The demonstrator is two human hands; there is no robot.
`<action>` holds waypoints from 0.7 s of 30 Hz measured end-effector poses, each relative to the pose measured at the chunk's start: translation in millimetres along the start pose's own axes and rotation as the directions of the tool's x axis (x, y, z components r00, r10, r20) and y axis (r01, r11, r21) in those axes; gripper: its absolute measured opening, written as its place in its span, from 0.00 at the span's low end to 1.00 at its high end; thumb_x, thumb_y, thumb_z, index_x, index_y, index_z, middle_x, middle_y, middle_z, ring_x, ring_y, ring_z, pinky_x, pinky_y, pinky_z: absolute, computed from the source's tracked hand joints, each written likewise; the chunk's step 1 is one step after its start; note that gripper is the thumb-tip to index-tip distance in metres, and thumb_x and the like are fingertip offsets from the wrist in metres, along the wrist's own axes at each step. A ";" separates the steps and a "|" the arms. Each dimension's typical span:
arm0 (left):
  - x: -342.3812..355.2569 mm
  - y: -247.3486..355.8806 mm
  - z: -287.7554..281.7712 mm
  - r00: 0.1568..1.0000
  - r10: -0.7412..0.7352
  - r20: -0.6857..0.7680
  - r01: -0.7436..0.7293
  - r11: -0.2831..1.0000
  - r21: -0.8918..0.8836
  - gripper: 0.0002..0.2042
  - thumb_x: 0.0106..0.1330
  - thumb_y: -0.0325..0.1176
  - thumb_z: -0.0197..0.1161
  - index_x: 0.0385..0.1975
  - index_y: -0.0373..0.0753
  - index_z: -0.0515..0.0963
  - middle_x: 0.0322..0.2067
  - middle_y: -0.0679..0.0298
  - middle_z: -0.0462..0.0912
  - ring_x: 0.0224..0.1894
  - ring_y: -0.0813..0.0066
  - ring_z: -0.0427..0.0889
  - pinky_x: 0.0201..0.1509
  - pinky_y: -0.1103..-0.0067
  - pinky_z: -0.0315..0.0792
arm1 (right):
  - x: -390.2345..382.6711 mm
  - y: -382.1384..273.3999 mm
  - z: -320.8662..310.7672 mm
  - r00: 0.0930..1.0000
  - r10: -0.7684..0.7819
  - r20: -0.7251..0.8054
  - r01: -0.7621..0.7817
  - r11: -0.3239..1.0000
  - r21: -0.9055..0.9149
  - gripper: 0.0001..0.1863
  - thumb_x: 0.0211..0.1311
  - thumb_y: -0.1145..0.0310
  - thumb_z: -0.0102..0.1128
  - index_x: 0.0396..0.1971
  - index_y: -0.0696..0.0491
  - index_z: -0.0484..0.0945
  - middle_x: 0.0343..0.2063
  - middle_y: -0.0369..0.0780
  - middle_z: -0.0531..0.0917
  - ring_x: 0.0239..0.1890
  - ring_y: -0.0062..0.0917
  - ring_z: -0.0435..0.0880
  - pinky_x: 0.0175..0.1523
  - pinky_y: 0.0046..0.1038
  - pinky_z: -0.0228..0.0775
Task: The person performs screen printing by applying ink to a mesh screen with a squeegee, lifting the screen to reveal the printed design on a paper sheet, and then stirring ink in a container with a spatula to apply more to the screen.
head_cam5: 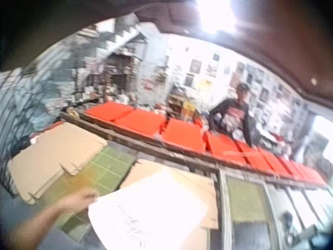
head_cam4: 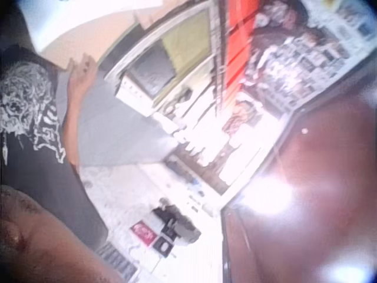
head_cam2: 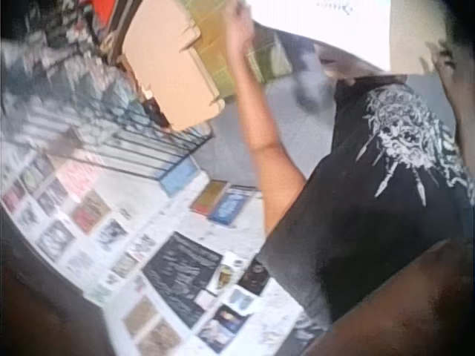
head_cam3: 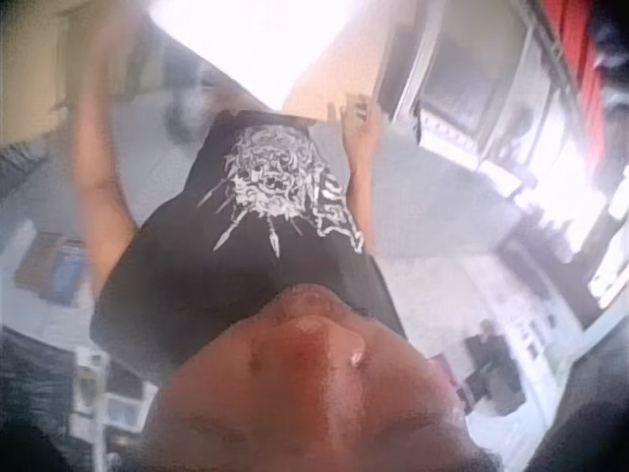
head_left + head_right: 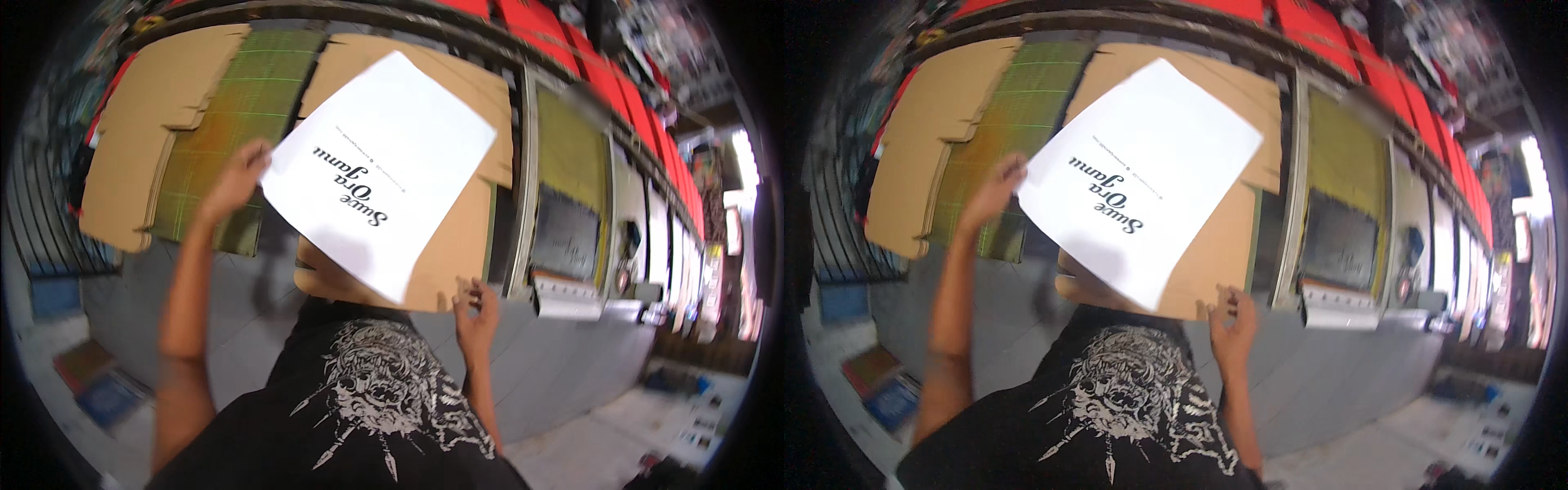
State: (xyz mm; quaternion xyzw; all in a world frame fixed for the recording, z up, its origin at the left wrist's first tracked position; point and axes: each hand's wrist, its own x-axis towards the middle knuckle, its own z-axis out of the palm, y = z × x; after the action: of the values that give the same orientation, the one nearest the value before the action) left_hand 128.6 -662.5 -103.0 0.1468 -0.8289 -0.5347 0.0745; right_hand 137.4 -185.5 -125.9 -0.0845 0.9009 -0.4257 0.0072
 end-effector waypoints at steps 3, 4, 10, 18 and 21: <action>63.1 64.3 -76.4 0.966 0.088 0.243 -0.169 0.928 0.332 0.09 0.71 0.34 0.56 0.41 0.35 0.76 0.31 0.65 0.77 0.31 0.79 0.74 0.36 0.78 0.71 | 21.7 -13.4 -12.7 0.987 -0.144 0.063 0.145 0.989 -0.003 0.21 0.54 0.75 0.68 0.49 0.58 0.76 0.45 0.45 0.80 0.46 0.35 0.80 0.47 0.33 0.73; 78.6 95.6 -89.6 0.927 0.128 0.353 -0.283 0.857 0.432 0.10 0.70 0.33 0.56 0.44 0.34 0.77 0.35 0.62 0.80 0.35 0.77 0.76 0.43 0.76 0.73 | 32.9 -18.5 -13.9 0.980 -0.184 0.071 0.185 0.983 -0.005 0.21 0.52 0.75 0.69 0.48 0.59 0.76 0.45 0.45 0.80 0.46 0.37 0.80 0.47 0.34 0.73; 112.0 245.3 -117.7 0.835 0.161 0.525 -0.425 0.795 0.432 0.05 0.66 0.28 0.58 0.35 0.33 0.76 0.26 0.68 0.78 0.32 0.82 0.75 0.40 0.78 0.71 | 150.7 -106.8 -43.2 0.811 -0.584 0.039 0.584 0.802 -0.128 0.24 0.52 0.73 0.71 0.50 0.57 0.75 0.49 0.47 0.80 0.55 0.44 0.77 0.60 0.39 0.67; 64.3 354.8 -126.2 0.818 0.251 0.517 -0.524 0.695 0.492 0.05 0.65 0.27 0.61 0.37 0.33 0.78 0.31 0.68 0.82 0.33 0.82 0.77 0.41 0.78 0.72 | 265.3 -232.1 -59.4 0.477 -0.878 0.035 0.863 0.460 -0.207 0.34 0.54 0.65 0.72 0.60 0.58 0.71 0.56 0.50 0.77 0.60 0.42 0.75 0.64 0.37 0.64; 53.5 376.7 -118.6 0.861 0.224 0.456 -0.483 0.639 0.599 0.07 0.65 0.27 0.61 0.40 0.34 0.79 0.33 0.67 0.83 0.34 0.82 0.78 0.43 0.79 0.73 | 274.9 -235.5 -71.6 0.696 -0.622 0.360 0.606 0.777 0.169 0.22 0.58 0.65 0.69 0.48 0.62 0.79 0.37 0.42 0.83 0.41 0.26 0.80 0.49 0.29 0.70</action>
State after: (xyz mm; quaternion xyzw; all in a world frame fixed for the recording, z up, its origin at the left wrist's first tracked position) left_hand 49.6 -637.3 286.9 -0.0986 -0.9794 -0.1745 -0.0258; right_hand -105.2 -321.0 116.8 -0.4642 0.7918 -0.3940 0.0485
